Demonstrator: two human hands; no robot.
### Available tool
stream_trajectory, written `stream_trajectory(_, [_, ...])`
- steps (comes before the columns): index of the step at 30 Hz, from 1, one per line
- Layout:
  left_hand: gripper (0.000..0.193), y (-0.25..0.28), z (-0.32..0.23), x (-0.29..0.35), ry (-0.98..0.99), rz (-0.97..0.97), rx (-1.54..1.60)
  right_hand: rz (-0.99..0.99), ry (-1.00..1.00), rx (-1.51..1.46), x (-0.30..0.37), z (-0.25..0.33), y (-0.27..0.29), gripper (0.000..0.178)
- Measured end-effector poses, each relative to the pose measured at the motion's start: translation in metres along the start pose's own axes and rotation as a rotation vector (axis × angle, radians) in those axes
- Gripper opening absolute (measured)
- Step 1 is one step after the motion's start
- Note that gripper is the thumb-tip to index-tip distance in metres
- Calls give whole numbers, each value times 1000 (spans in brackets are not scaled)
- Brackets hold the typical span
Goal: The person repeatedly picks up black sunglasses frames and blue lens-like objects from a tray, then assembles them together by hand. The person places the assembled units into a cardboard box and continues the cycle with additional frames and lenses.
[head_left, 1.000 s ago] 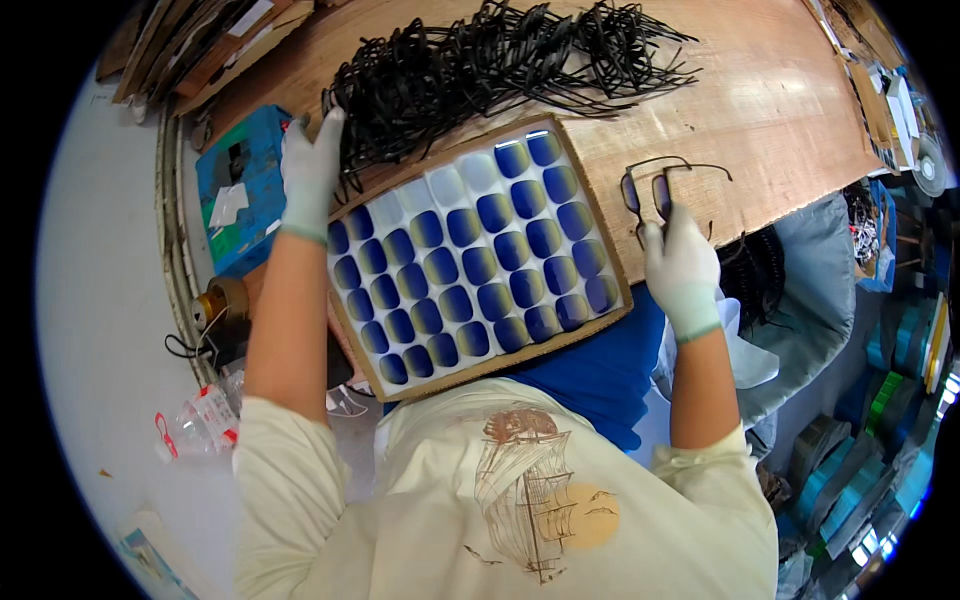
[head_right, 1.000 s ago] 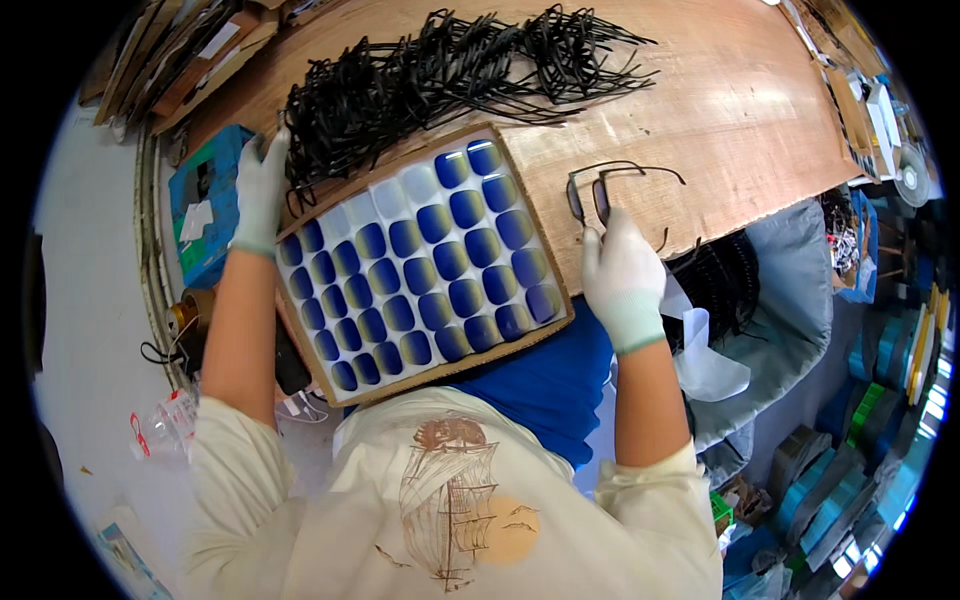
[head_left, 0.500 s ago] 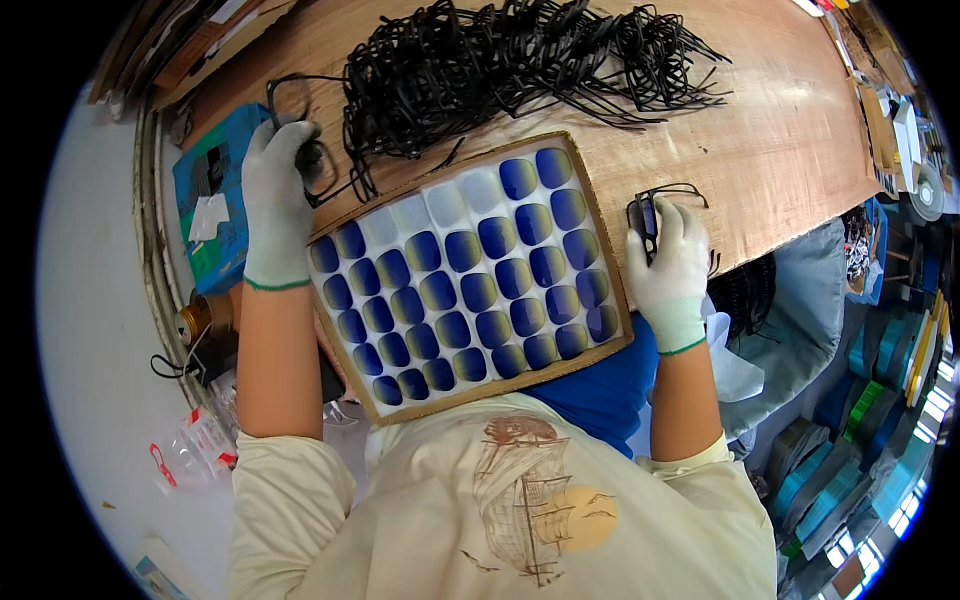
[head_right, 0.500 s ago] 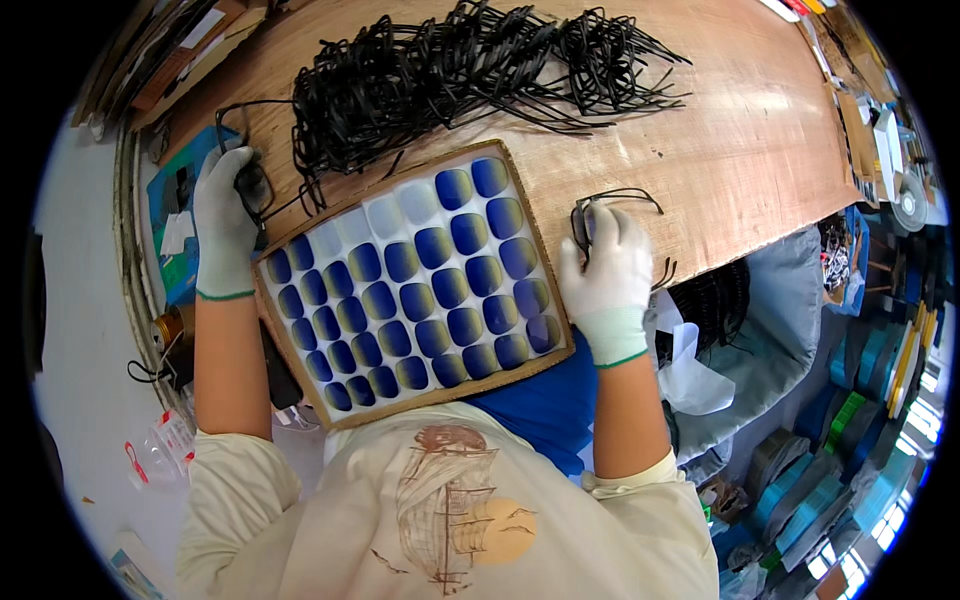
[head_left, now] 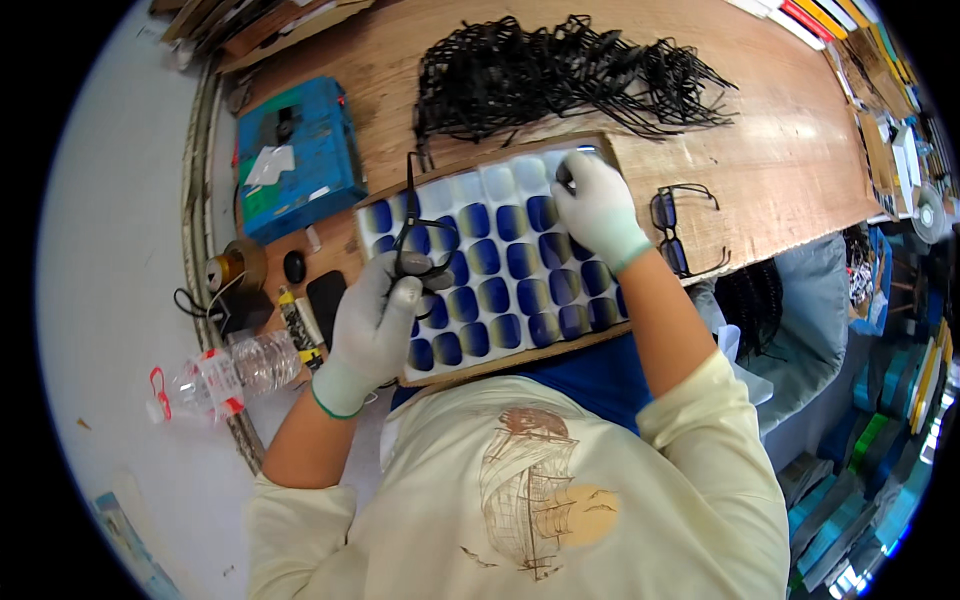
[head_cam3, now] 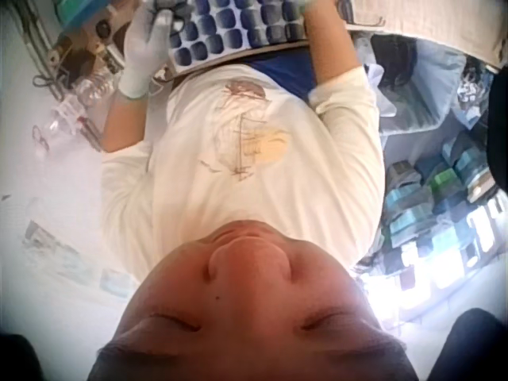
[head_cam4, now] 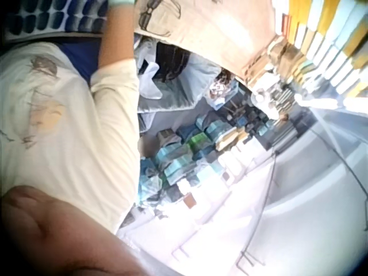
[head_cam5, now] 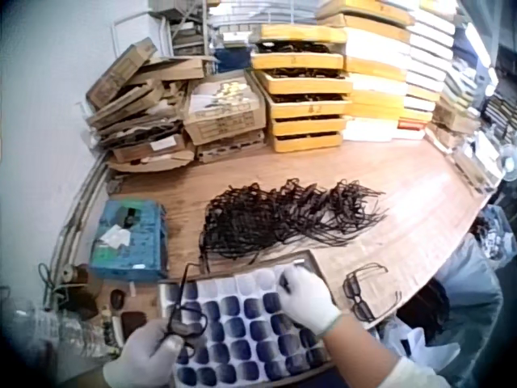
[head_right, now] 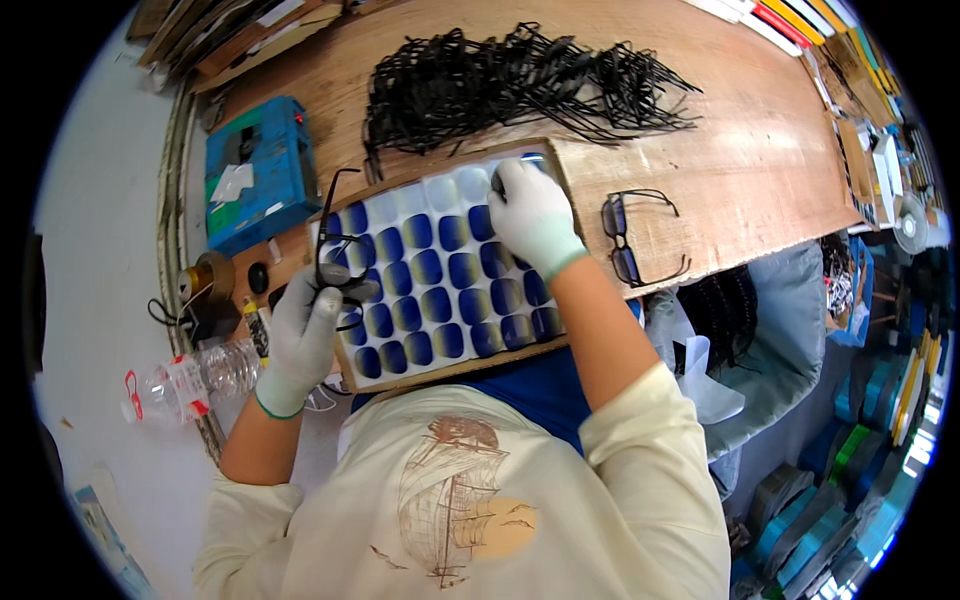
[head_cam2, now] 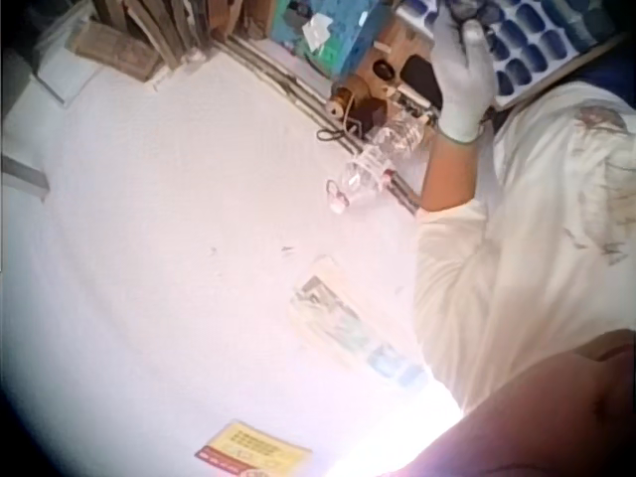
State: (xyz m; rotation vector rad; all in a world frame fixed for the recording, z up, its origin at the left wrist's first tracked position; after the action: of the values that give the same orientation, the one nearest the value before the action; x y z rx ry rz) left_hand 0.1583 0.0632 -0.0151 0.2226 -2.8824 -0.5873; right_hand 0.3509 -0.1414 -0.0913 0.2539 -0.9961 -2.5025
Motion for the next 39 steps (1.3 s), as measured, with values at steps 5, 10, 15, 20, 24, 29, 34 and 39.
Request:
stream_trajectory(5, [28, -33, 2, 21, -13, 60, -67, 118, -138, -1270, 116, 75, -13, 33])
stream_trajectory(10, [25, -65, -17, 42, -123, 186, -99, -132, 85, -858, 151, 99, 5, 28])
stream_trajectory(15, [25, -58, -13, 57, -93, 207, -130, -199, 235, -544, 160, 127, 20, 26])
stream_trajectory(20, [25, -50, -9, 69, -42, 208, 116, -50, 84, -979, 159, 129, 2, 18])
stream_trajectory(24, [25, -46, -20, 79, -26, 259, 291, 328, -138, -1046, 159, 123, -25, 23])
stream_trajectory(29, [22, -44, -11, 79, -45, 199, 163, 250, -115, -882, 160, 120, -20, 27])
stream_trajectory(34, [22, -40, -15, 78, -69, 111, 41, 144, -79, -697, 160, 130, -9, 28])
stream_trajectory(39, [20, -35, -17, 72, -63, 93, -9, 132, -37, -578, 156, 138, -6, 26])
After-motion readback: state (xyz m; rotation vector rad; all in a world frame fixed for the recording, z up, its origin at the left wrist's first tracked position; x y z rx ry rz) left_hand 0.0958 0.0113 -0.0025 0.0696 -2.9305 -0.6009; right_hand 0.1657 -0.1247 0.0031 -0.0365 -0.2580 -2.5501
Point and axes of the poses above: each hand's wrist, its own x-axis away from the middle knuckle, its own y-axis out of the back of the hand, z = x × y, the point moved 10 cm from there along -x, towards the middle knuckle, and after that the axes turned 8 degrees about -x, right-handed, at the moved point
